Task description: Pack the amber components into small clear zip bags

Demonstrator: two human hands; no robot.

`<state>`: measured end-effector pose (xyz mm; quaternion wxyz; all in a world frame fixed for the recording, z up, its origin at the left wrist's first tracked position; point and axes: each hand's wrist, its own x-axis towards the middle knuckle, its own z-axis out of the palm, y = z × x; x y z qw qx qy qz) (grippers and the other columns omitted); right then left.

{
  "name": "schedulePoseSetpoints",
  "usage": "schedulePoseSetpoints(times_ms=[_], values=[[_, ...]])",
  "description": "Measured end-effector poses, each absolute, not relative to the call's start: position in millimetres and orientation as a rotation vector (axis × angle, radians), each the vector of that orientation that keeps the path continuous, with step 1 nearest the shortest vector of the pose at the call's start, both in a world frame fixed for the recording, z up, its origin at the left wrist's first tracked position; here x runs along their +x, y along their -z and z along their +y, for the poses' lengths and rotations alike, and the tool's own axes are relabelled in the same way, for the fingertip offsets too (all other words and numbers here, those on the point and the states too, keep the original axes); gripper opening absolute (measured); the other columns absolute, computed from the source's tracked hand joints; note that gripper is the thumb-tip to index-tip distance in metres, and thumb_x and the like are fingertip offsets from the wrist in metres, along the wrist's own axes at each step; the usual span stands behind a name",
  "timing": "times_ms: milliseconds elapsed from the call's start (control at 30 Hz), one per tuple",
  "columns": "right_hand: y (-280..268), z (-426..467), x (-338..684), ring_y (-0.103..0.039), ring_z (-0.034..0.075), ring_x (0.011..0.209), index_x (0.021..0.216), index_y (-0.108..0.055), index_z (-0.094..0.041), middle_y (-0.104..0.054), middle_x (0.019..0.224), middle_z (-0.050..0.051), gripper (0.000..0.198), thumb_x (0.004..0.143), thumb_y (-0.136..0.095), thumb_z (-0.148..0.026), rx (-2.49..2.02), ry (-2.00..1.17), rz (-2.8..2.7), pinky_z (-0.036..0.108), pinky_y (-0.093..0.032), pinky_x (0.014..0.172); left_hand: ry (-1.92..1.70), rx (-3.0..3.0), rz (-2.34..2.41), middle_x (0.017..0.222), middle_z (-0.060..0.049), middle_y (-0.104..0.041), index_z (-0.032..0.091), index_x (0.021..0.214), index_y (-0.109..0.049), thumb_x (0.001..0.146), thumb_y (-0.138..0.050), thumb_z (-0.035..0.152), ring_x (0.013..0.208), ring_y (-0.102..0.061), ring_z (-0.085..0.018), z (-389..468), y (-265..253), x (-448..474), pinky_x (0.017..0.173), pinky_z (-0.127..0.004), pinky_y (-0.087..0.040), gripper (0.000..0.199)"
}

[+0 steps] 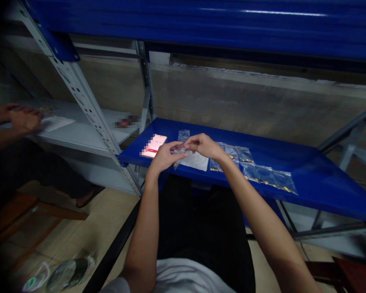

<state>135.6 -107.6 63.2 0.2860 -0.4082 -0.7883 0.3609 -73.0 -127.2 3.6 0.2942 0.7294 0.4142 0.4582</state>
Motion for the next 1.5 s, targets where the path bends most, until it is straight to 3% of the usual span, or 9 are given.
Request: schedulePoseSetpoints(times_ms=[167, 233, 333, 567, 900, 1033, 1133, 1333, 1500], values=[[-48.2, -91.5, 143.8, -0.060, 0.014, 0.065, 0.097, -0.077, -0.016, -0.074, 0.080, 0.005, 0.022, 0.087, -0.068, -0.034, -1.146, -0.905, -1.954, 0.026, -0.046, 0.062, -1.213, 1.919, 1.156, 0.119, -0.011, -0.079, 0.021, 0.123, -0.076, 0.081, -0.087, 0.038, 0.108, -0.073, -0.025, -128.6, -5.1, -77.4, 0.100, -0.040, -0.058, 0.047], [-34.9, -80.0, 150.7, -0.062, 0.015, 0.066, 0.092, -0.077, -0.015, -0.075, 0.080, 0.005, 0.015, 0.086, -0.064, -0.021, -1.310, -0.762, -1.952, 0.026, -0.047, 0.064, -1.219, 1.914, 1.175, 0.119, -0.011, -0.078, 0.021, 0.123, -0.076, 0.081, -0.087, 0.038, 0.108, -0.073, -0.025, -128.4, -4.8, -79.8, 0.100, -0.041, -0.058, 0.048], [-11.5, -66.3, 160.1, -0.068, 0.018, 0.075, 0.087, -0.079, -0.016, -0.079, 0.087, 0.007, 0.022, 0.080, -0.061, -0.004, -1.627, -0.401, -2.040, 0.026, -0.047, 0.072, -1.230, 1.902, 1.214, 0.118, -0.011, -0.078, 0.020, 0.124, -0.076, 0.081, -0.087, 0.038, 0.107, -0.073, -0.024, -127.1, -3.8, -82.6, 0.099, -0.041, -0.058, 0.048], [26.3, -58.8, 167.4, -0.074, 0.021, 0.093, 0.107, -0.080, -0.015, -0.081, 0.105, 0.014, 0.023, 0.093, -0.063, -0.013, -1.828, -0.114, -2.147, 0.024, -0.046, 0.079, -1.265, 1.903, 1.224, 0.115, -0.011, -0.079, 0.019, 0.125, -0.075, 0.082, -0.086, 0.041, 0.105, -0.073, -0.024, -123.2, 1.2, -85.4, 0.099, -0.041, -0.058, 0.049], [23.6, -59.7, 166.3, -0.074, 0.021, 0.092, 0.096, -0.079, -0.014, -0.082, 0.101, 0.014, 0.021, 0.091, -0.060, -0.007, -1.801, -0.163, -2.135, 0.025, -0.047, 0.079, -1.292, 1.870, 1.262, 0.111, -0.011, -0.079, 0.018, 0.122, -0.075, 0.081, -0.087, 0.038, 0.102, -0.073, -0.024, -122.7, 0.0, -87.6, 0.096, -0.040, -0.059, 0.047], [3.7, -69.0, 168.0, -0.070, 0.016, 0.069, 0.088, -0.074, -0.015, -0.081, 0.089, 0.010, 0.020, 0.087, -0.056, -0.007, -1.639, -0.398, -1.966, 0.025, -0.048, 0.068, -1.383, 1.809, 1.245, 0.105, -0.009, -0.079, 0.018, 0.120, -0.075, 0.080, -0.088, 0.031, 0.096, -0.074, -0.021, -120.7, 1.4, -86.0, 0.091, -0.038, -0.060, 0.045], [-21.5, -80.0, 162.3, -0.062, 0.013, 0.055, 0.086, -0.070, -0.015, -0.079, 0.085, 0.009, 0.010, 0.086, -0.060, -0.018, -1.453, -0.632, -1.828, 0.025, -0.047, 0.060, -1.383, 1.808, 1.207, 0.105, -0.010, -0.079, 0.017, 0.121, -0.074, 0.079, -0.088, 0.031, 0.096, -0.074, -0.022, -121.1, 1.4, -84.9, 0.091, -0.039, -0.060, 0.046], [-67.8, -106.6, 135.3, -0.064, 0.016, 0.066, 0.088, -0.070, -0.017, -0.074, 0.077, 0.006, 0.019, 0.076, -0.076, -0.030, -1.111, -0.841, -1.935, 0.027, -0.048, 0.061, -1.286, 1.851, 1.175, 0.115, -0.012, -0.078, 0.017, 0.128, -0.073, 0.079, -0.089, 0.033, 0.101, -0.074, -0.023, -125.4, -2.5, -82.5, 0.092, -0.038, -0.059, 0.053], [-75.4, -114.2, 125.2, -0.063, 0.016, 0.068, 0.090, -0.076, -0.017, -0.073, 0.076, 0.004, 0.017, 0.081, -0.070, -0.031, -1.079, -0.767, -2.134, 0.028, -0.046, 0.064, -1.270, 1.913, 1.109, 0.120, -0.011, -0.078, 0.020, 0.131, -0.072, 0.079, -0.089, 0.036, 0.107, -0.074, -0.024, -126.5, -3.1, -79.0, 0.097, -0.039, -0.058, 0.057]])
